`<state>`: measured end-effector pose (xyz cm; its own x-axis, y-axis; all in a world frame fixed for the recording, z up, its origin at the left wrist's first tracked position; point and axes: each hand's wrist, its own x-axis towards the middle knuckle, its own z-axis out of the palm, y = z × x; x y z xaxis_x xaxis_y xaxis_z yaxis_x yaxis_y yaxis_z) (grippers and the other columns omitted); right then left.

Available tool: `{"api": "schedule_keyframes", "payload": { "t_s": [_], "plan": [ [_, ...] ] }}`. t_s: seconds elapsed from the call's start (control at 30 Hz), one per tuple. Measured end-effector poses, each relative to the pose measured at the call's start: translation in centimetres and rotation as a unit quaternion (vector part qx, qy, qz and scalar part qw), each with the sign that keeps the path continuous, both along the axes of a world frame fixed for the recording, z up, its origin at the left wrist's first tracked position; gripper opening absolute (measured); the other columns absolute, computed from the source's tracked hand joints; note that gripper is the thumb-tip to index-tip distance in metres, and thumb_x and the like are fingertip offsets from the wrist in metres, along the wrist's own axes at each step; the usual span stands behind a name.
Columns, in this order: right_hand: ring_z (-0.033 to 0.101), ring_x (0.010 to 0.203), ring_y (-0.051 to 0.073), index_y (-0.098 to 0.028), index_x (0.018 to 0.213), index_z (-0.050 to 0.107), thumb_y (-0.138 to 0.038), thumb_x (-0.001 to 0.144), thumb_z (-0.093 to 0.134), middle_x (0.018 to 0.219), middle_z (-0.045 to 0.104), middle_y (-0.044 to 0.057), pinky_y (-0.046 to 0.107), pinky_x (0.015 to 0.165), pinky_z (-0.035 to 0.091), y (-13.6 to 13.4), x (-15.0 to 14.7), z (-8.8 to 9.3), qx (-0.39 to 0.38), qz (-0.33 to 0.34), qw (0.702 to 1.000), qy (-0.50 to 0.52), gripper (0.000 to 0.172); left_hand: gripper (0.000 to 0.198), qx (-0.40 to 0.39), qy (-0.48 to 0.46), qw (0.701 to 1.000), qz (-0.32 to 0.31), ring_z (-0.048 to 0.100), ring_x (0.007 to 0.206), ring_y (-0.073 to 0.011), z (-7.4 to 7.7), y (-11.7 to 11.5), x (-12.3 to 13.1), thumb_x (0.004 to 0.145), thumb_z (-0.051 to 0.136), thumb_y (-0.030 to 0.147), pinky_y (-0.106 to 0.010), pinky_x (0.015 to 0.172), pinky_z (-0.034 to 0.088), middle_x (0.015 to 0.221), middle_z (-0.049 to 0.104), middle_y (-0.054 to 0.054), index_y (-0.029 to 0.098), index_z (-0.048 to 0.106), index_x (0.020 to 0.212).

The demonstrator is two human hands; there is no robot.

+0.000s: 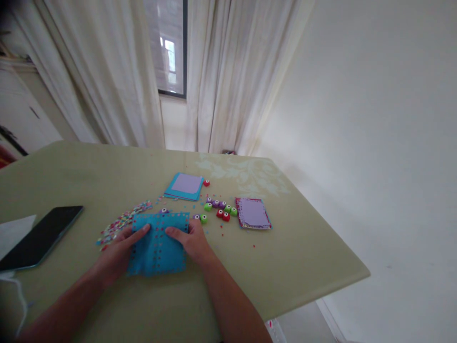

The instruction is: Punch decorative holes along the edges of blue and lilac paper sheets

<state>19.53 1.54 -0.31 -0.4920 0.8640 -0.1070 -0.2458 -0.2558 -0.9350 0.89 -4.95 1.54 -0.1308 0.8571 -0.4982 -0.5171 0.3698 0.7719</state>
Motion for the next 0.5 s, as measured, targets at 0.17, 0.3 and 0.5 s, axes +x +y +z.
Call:
{"api": "schedule_keyframes", "payload": {
  "t_s": [0.17,0.3,0.5],
  "plan": [
    [0.075,0.078,0.023,-0.021,0.096,0.082,-0.057,0.068,0.097,0.095,0.083,0.003,0.043,0.083,0.065,0.04,-0.07,-0.05,0.001,-0.016,0.999,-0.029,0.048,0.047,-0.013,-0.014,1.0,0.009,0.084,0.088,-0.0356,0.04,0.15,-0.06,0.07,0.099,0.039,-0.043,0.07,0.071,0.101,0.086,-0.013,0.022,0.077,0.108],
    [0.074,0.075,0.022,-0.021,0.093,0.082,-0.058,0.064,0.099,0.092,0.083,0.003,0.039,0.079,0.064,0.23,-0.46,-0.18,-0.011,-0.017,0.999,-0.029,0.051,0.037,0.008,-0.025,1.0,0.016,0.084,0.096,-0.0353,0.04,0.26,-0.03,0.079,0.093,0.028,-0.042,0.079,0.071,0.102,0.086,-0.014,0.017,0.077,0.111],
    [0.073,0.072,0.02,-0.02,0.092,0.081,-0.056,0.062,0.1,0.09,0.082,0.002,0.036,0.075,0.062,0.03,-0.98,-0.57,-0.03,-0.04,0.999,-0.019,0.05,0.036,-0.032,-0.044,0.997,0.057,0.084,0.091,-0.0331,0.64,0.41,-0.22,0.092,0.08,0.021,-0.043,0.078,0.071,0.103,0.086,-0.013,0.018,0.075,0.127]
  ]
}}
